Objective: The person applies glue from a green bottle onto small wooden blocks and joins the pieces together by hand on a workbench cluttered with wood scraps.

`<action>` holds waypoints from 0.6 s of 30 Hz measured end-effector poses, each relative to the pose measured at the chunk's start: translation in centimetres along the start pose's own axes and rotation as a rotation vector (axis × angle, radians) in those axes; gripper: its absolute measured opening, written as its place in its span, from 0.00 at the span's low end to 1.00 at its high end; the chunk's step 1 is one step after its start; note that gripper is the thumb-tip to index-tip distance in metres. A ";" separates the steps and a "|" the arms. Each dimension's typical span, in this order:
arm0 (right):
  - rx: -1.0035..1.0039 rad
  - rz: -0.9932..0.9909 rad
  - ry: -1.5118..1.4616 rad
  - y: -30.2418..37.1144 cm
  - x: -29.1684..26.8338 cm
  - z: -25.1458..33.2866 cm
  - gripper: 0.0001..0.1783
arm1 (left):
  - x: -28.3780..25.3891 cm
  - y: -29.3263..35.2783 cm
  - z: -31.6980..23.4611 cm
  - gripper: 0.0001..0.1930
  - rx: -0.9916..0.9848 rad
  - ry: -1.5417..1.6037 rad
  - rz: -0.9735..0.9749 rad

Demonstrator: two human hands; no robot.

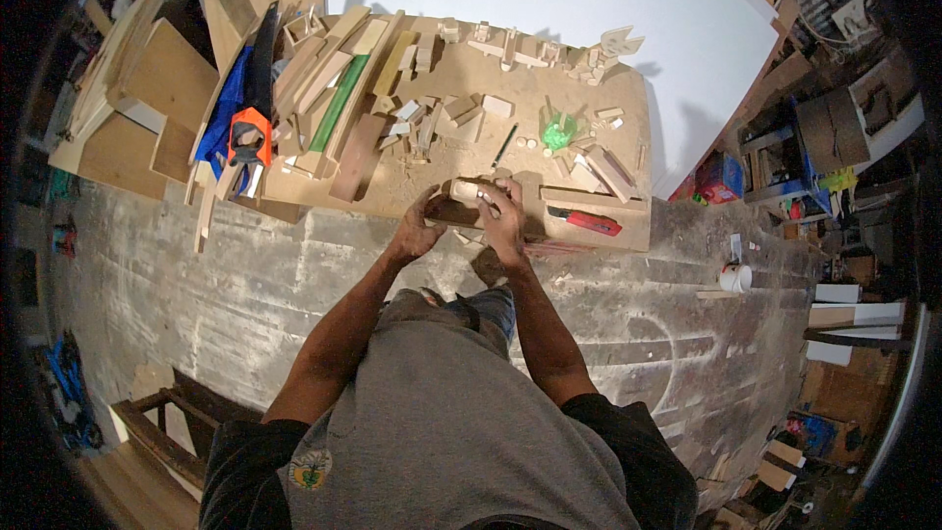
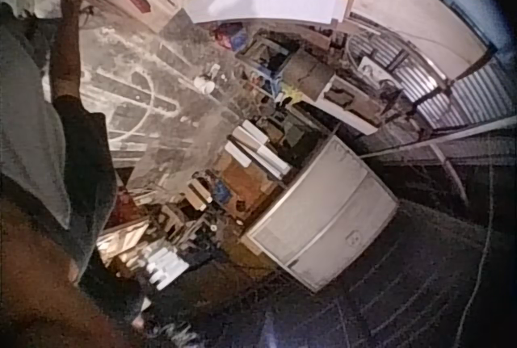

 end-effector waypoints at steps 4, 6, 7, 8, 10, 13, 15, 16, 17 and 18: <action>0.025 0.008 -0.045 0.0 0.1 0.3 0.21 | 0.0 0.0 -0.1 0.42 0.004 0.019 -0.001; 0.021 0.010 -0.009 0.0 0.0 0.5 0.23 | 0.0 0.1 0.0 0.42 0.008 0.047 -0.001; 0.020 0.011 0.009 0.0 0.0 0.5 0.24 | 0.0 0.0 0.1 0.42 0.015 0.045 -0.002; -0.008 0.003 0.017 -0.1 -0.1 0.7 0.25 | 0.0 0.0 0.2 0.42 0.021 0.044 -0.003; -0.062 -0.019 0.036 -0.1 -0.3 0.8 0.26 | -0.1 -0.1 0.0 0.42 0.018 0.061 0.006; -0.111 -0.086 0.016 0.0 -1.5 1.5 0.26 | -0.5 0.0 0.1 0.42 -0.006 0.108 0.008; -0.030 -0.083 -0.087 0.3 -2.8 1.2 0.26 | -1.3 0.4 0.6 0.40 -0.013 0.129 -0.015; 0.013 -0.078 -0.137 0.4 -3.5 1.9 0.25 | -1.8 0.8 0.5 0.38 -0.062 0.136 -0.026; 0.100 -0.117 -0.143 0.8 -4.6 2.4 0.24 | -2.3 1.4 0.5 0.35 -0.111 0.144 -0.039; 0.176 -0.092 -0.153 1.4 -5.5 2.2 0.22 | -2.8 2.1 0.2 0.33 -0.160 0.153 -0.052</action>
Point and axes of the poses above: each hand's wrist, its own y-axis away from the middle knuckle, its own x-axis out of the palm, z = x × y, the point moved 6 cm from there along -y, towards the middle knuckle, and after that the axes turned 5 degrees about -y, right-handed, at the moved point
